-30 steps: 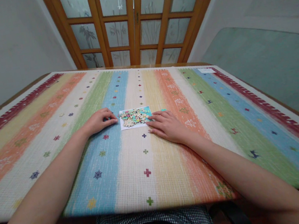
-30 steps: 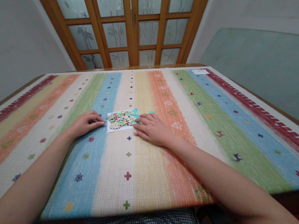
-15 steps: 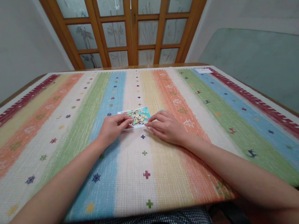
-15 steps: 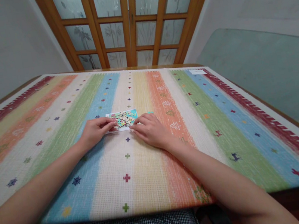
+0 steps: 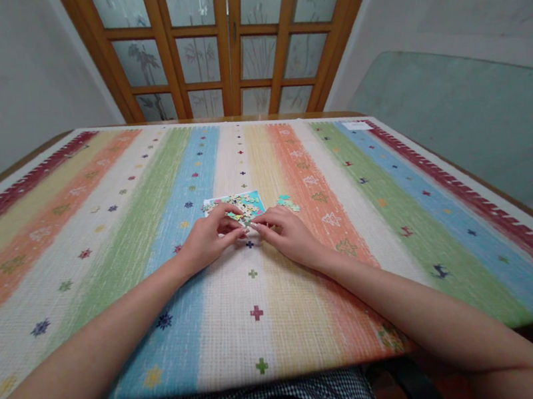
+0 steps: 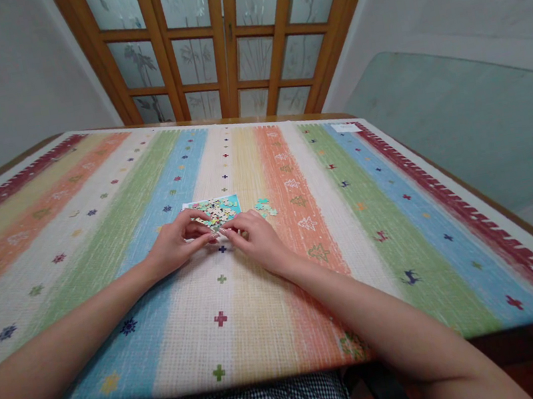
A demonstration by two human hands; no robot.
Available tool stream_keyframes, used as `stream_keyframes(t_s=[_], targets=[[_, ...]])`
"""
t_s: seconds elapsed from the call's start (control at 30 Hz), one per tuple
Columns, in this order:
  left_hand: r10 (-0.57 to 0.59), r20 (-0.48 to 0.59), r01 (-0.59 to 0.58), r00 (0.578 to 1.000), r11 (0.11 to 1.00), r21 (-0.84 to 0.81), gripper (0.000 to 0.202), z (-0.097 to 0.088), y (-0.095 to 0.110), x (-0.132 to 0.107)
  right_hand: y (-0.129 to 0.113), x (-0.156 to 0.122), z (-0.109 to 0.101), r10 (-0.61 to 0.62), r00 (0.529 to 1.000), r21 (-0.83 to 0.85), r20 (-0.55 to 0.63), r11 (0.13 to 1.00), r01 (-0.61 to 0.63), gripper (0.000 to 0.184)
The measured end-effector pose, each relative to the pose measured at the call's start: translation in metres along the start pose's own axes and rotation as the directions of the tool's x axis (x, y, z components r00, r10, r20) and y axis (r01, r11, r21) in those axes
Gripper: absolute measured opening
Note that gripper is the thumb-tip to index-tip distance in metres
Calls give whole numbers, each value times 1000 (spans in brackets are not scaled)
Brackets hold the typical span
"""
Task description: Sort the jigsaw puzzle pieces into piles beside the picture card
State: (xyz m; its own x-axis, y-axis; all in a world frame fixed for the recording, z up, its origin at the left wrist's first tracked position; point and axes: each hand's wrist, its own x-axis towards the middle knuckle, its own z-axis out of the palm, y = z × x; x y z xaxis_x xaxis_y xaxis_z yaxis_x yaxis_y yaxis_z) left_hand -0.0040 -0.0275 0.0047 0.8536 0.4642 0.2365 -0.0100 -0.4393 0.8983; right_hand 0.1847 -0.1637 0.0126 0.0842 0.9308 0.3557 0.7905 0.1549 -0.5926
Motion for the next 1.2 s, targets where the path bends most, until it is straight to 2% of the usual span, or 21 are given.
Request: stream_keyframes(t_s=[0.2,0.27,0.33,0.4,0.47,0.53,0.63,0.73,0.83,1.0,1.2], targets=[[11,84,-11,996,1000,-3,30,7,4,-2,-3,0,2,-10,1000,64,-27,998,12,34],[26,100,-31,995,998,49,29,8,5,-3,-3,1,2,-17,999,51,-29,999,18,37],[58,88,-73,994,982,177,29,5,4,-3,3,3,-2,-10,998,38,-70,999,12,39],[111,60,-125,992,927,354,29,0,2,-3,16,6,-9,36,986,33,-164,999,-31,39],[177,42,-175,983,852,493,28,-7,-2,-1,38,10,-19,107,953,37,-283,994,-101,40],[230,29,-206,973,799,566,28,-13,-6,1,64,14,-30,180,919,24,-351,983,-183,42],[257,5,-205,966,760,617,29,-20,-10,3,99,16,-40,211,884,-68,-417,963,-262,42],[262,2,-206,965,756,621,30,-23,-13,4,119,15,-41,285,877,-116,-388,928,-353,42],[269,13,-219,963,753,620,31,-24,-14,4,126,14,-39,352,874,-130,-336,902,-413,42],[289,17,-235,957,745,624,30,-27,-15,3,132,13,-40,338,887,-183,-316,895,-407,40],[301,-133,-146,944,747,648,26,-35,-16,5,133,14,-45,321,892,-227,-318,888,-400,28]])
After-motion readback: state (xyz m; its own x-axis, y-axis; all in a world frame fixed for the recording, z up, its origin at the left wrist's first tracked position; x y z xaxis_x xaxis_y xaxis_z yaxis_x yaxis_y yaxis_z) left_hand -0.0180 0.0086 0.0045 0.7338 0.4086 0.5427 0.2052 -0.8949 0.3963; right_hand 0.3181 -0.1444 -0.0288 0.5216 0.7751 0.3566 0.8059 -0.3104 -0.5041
